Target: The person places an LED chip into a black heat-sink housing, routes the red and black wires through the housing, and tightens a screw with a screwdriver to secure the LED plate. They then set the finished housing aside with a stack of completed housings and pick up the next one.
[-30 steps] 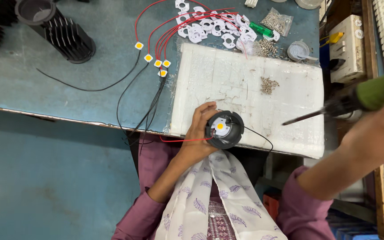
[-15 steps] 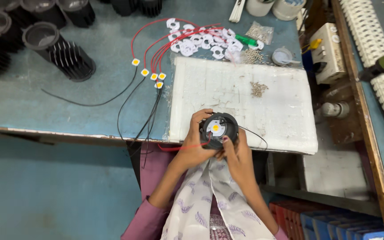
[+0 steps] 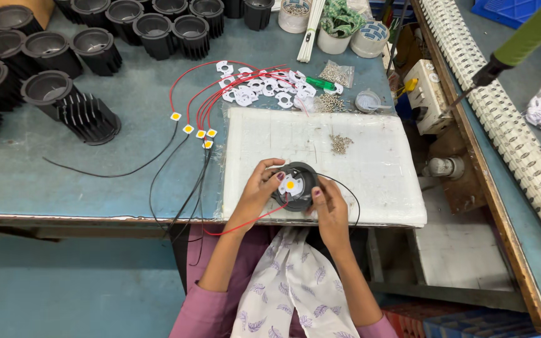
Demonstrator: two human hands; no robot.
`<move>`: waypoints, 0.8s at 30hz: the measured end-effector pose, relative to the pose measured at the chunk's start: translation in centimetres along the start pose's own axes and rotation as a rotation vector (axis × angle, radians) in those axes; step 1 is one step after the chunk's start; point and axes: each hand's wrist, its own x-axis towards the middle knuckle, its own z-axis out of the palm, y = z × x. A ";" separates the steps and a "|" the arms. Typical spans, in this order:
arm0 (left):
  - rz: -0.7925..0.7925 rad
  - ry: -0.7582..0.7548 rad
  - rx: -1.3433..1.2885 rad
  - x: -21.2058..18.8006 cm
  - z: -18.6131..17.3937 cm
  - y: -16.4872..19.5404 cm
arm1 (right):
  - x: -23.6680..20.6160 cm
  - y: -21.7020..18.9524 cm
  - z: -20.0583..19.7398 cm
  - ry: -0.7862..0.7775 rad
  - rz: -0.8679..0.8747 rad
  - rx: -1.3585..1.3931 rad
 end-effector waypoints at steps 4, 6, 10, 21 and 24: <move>0.042 -0.031 0.037 -0.6 -0.2 0.3 | 0.4 0.5 -0.7 0.011 -0.041 0.052; 0.061 -0.039 0.042 -0.7 -0.1 0.5 | 0.7 0.7 -1.0 0.037 0.044 0.260; 0.072 -0.043 0.025 -0.8 0.1 0.5 | 0.4 -0.4 -2.8 0.178 0.050 0.729; 0.043 0.064 -0.031 -1.3 0.4 0.3 | -4.0 -7.9 -5.4 0.008 -0.064 0.237; -0.004 0.166 -0.117 -1.7 0.4 0.1 | -5.0 -7.0 -4.8 -0.208 0.250 0.114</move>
